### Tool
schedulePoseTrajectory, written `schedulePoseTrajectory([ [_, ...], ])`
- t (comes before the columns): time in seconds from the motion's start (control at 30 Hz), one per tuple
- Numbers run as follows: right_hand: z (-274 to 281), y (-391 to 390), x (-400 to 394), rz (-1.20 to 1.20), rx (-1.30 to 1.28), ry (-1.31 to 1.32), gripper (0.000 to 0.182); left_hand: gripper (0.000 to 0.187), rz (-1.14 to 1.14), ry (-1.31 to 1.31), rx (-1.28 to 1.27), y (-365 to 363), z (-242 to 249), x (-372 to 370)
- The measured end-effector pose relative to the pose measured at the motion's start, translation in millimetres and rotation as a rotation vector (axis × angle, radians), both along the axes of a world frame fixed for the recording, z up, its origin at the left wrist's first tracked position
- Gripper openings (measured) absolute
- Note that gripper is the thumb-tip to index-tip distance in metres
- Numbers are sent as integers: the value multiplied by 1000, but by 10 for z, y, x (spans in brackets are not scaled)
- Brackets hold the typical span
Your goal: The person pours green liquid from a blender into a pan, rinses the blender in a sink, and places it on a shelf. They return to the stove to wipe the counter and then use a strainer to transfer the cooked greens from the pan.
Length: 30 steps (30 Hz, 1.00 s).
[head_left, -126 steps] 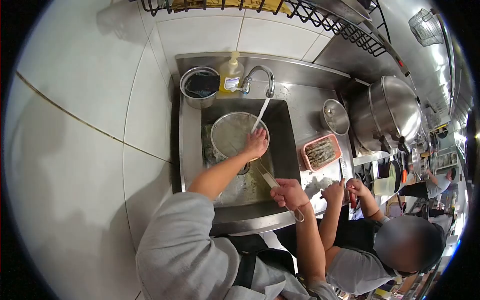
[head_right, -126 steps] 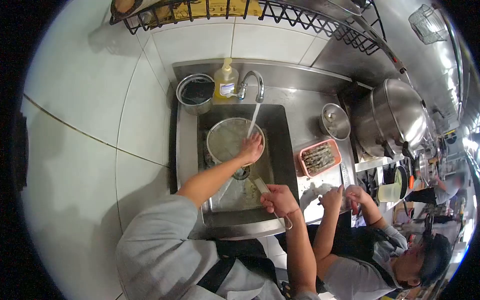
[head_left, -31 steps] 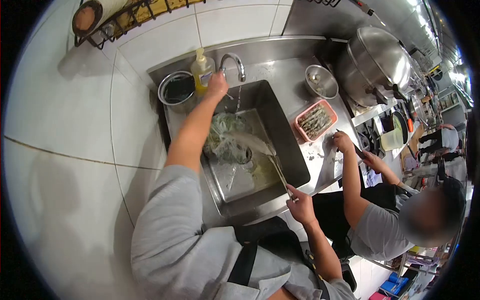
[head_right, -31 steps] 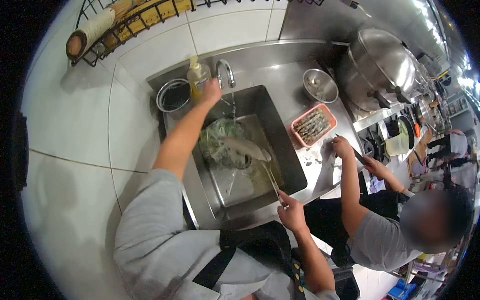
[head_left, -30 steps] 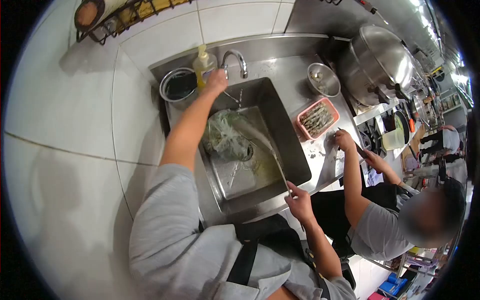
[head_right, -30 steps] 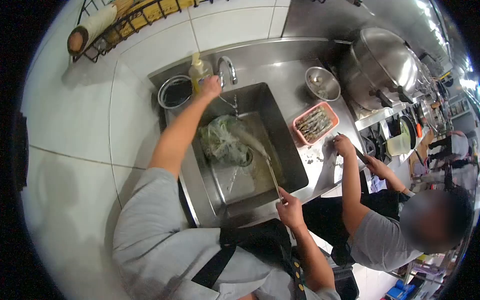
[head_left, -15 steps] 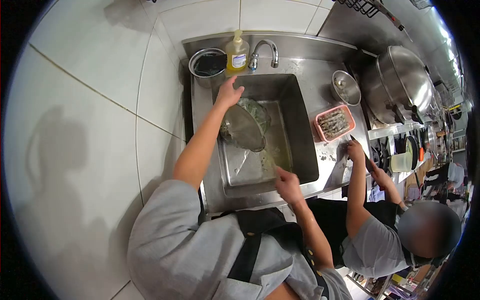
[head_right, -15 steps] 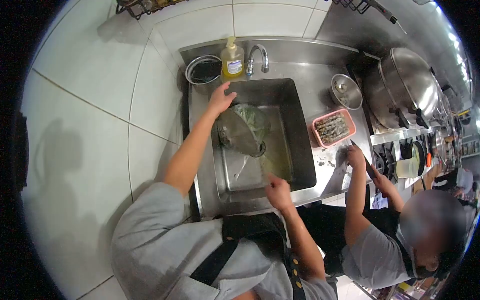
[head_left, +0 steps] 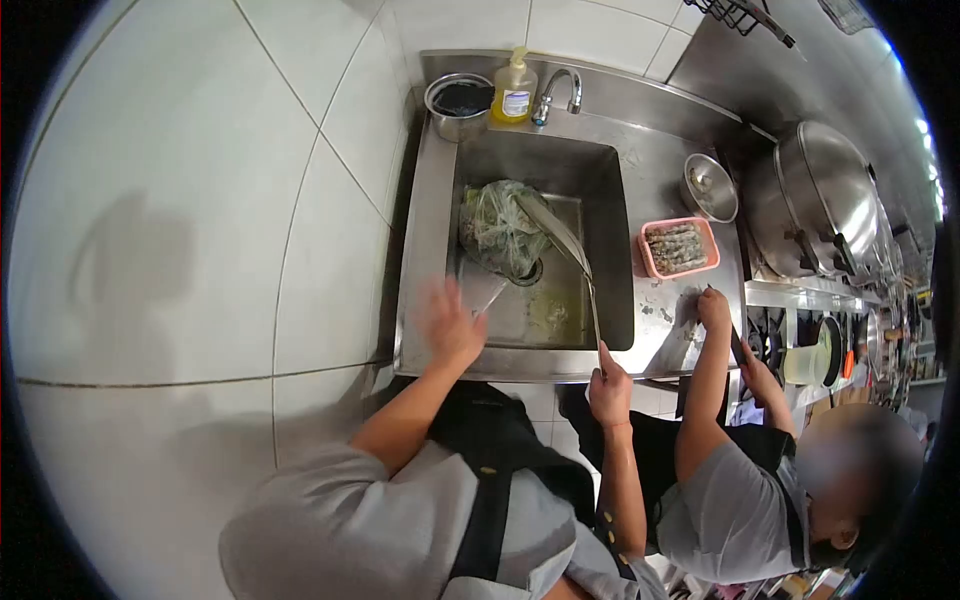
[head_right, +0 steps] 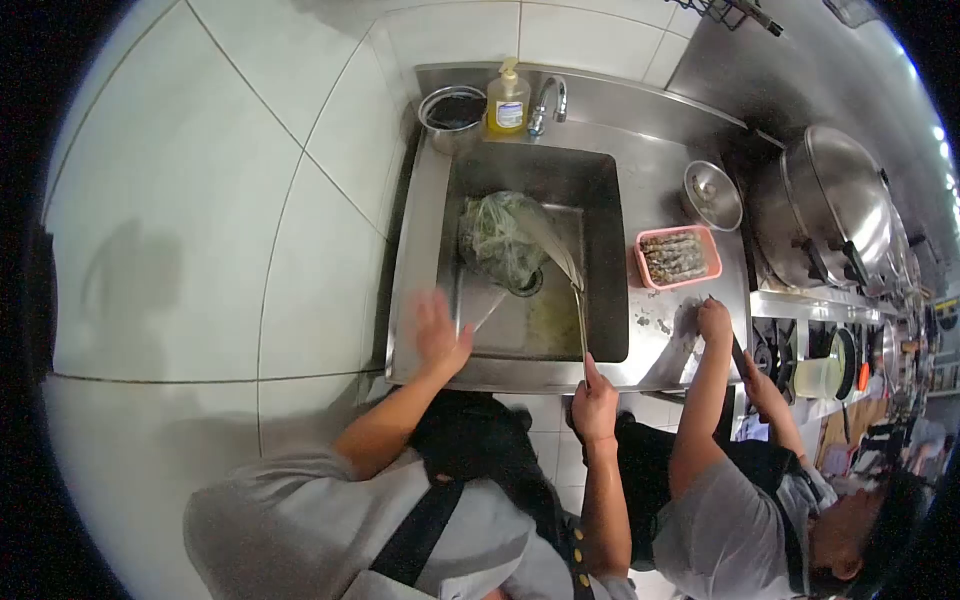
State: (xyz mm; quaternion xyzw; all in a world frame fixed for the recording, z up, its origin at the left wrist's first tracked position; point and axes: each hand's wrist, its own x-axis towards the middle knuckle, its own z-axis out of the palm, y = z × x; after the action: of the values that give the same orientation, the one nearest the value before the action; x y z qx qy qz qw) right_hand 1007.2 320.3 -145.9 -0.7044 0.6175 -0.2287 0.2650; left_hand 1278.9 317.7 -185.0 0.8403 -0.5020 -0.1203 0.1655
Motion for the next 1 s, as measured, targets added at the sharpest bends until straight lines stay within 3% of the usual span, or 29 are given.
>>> schedulePoseTrajectory([
  [0.03, 56, 16, -6, -2, 22, -31, 46, 79, 23, -115, 151, 305, -43, 98],
  [0.17, 202, 143, -40, -18, 44, -126, 46, 86, 128, -221, 173, 253, -263, 405],
  [0.3, 345, 378, 41, -51, 27, -71, 42, 85, 146, -261, -28, -1356, -556, 927],
  [0.37, 657, 415, 205, -135, 124, -119, 40, 80, 124, -315, -31, -2290, -612, 1202],
  [0.4, 794, 391, 261, -123, 61, -127, 39, 78, 78, -354, 128, -2592, -483, 1222],
  [0.43, 946, 369, 281, -96, 30, -68, 41, 69, -54, -331, 83, -2681, -358, 1147],
  [0.47, 1139, 323, 327, -87, 42, -70, 39, 56, -348, -469, -155, -2867, -922, 1256],
  [0.5, 1290, 294, 355, -111, 41, -70, 37, 45, -715, -511, -6, -2715, -518, 1128],
  [0.53, 1279, 295, 348, -104, -56, -111, 37, 38, -847, -51, 311, -2778, -638, 1048],
  [0.57, 1318, 288, 399, -102, -105, -137, 44, 33, -781, 288, 306, -2716, -737, 992],
  [0.6, 1191, 333, 381, -92, -128, -84, 53, 31, -659, 676, 152, -2645, -1008, 1034],
  [0.67, 849, 466, 414, -120, 99, -52, 70, 28, -570, 890, -259, -2831, -2036, 1390],
  [0.7, 597, 469, 416, -98, 247, 58, 84, 28, -306, 944, -109, -2743, -1757, 1354],
  [0.77, 276, 514, 331, -49, 171, 174, 78, 29, -326, 850, 200, -2593, -880, 1225],
  [0.8, 201, 526, 338, -22, 192, 212, 76, 14, -308, 793, 207, -2665, -843, 1222],
  [0.87, 261, 635, 359, -36, 189, 237, 71, 49, -476, 500, 353, -2815, -320, 1286],
  [0.93, 410, 825, 346, -121, 139, 188, 72, 48, -552, 309, 224, -2726, 232, 1254],
  [1.0, 586, 1012, 332, -158, 162, 205, 71, 48, -606, 196, 137, -2746, 463, 1156],
])
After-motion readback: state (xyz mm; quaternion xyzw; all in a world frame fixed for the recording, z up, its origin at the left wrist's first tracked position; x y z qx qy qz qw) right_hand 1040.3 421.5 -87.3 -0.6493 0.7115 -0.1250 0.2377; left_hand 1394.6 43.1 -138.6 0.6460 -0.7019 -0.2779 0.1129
